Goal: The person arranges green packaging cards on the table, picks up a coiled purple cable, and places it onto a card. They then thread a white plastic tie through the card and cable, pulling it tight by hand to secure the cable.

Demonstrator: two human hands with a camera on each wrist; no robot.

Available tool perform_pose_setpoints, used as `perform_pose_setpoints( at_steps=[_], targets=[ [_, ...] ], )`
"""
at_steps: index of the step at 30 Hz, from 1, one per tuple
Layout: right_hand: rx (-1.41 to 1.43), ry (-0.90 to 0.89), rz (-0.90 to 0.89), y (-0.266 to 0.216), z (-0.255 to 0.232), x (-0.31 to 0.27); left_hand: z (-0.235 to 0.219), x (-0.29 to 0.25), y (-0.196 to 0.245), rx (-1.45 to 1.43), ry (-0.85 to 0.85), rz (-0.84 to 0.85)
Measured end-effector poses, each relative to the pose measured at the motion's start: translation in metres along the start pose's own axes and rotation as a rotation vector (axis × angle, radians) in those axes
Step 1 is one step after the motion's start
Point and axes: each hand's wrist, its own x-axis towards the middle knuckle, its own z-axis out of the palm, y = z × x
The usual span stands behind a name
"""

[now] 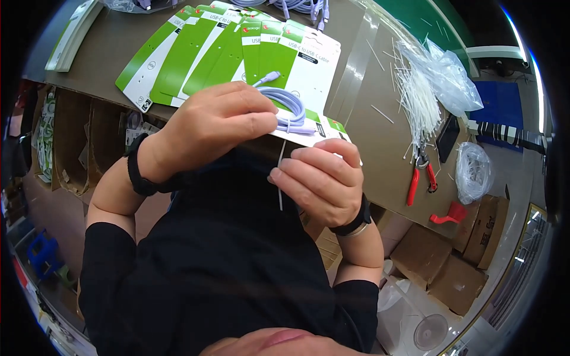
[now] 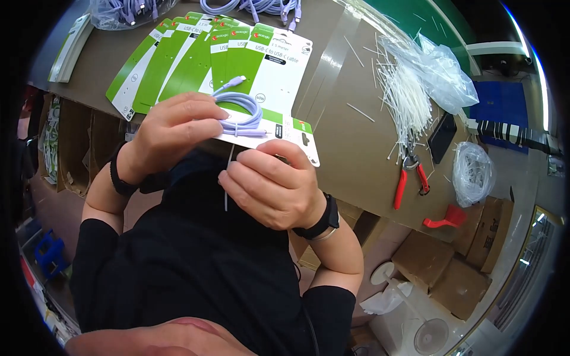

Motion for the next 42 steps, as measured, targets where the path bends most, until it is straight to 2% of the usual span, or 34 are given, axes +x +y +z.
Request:
perform_pose_setpoints(
  at_steps=[3,11,14,18,23,26,29,31,34,35,37,38,39,40,41,42],
  targets=[
    [-0.022,0.009,0.035,-0.002,0.000,0.001,0.004,0.005,0.002,0.003,-0.010,0.049],
    [0.056,0.083,-0.049,-0.004,-0.006,-0.009,-0.008,0.011,0.006,-0.008,-0.065,0.073],
    [0.022,0.022,0.019,-0.011,-0.019,0.006,-0.018,0.018,0.006,-0.032,-0.067,0.072],
    [-0.076,0.124,0.033,-0.012,-0.021,0.011,-0.027,0.025,0.004,-0.054,-0.074,0.062],
    [-0.066,0.152,0.054,-0.011,-0.019,0.010,-0.022,0.020,0.004,-0.066,-0.091,0.049],
    [-0.017,0.105,0.000,-0.014,-0.020,0.006,-0.022,0.018,0.006,-0.079,-0.093,0.038],
    [0.006,0.070,0.040,-0.016,-0.023,0.009,-0.027,0.021,0.009,-0.091,-0.118,0.045],
    [0.016,0.052,0.069,-0.019,-0.025,0.012,-0.039,0.032,0.009,-0.089,-0.162,-0.046],
    [0.057,0.034,0.251,-0.027,-0.021,0.021,-0.040,0.050,-0.005,-0.128,-0.230,-0.127],
    [0.057,0.031,0.254,-0.027,-0.018,0.020,-0.038,0.058,-0.013,-0.164,-0.275,-0.160],
    [0.218,0.045,0.452,-0.019,-0.003,0.011,-0.026,0.068,-0.025,-0.204,-0.318,-0.192],
    [0.298,0.052,0.550,-0.014,0.005,0.006,-0.013,0.069,-0.031,-0.056,-0.292,-0.123],
    [0.296,0.050,0.551,-0.009,0.012,0.001,0.000,0.069,-0.036,0.092,-0.264,-0.055],
    [0.465,0.117,0.707,-0.005,0.021,-0.005,0.009,0.071,-0.037,0.237,-0.237,0.014],
    [0.636,0.186,0.864,-0.001,0.028,-0.012,0.014,0.070,-0.034,0.231,-0.239,0.013],
    [0.809,0.259,1.020,0.001,0.031,-0.015,0.019,0.068,-0.025,0.271,-0.347,-0.100]
  ],
)
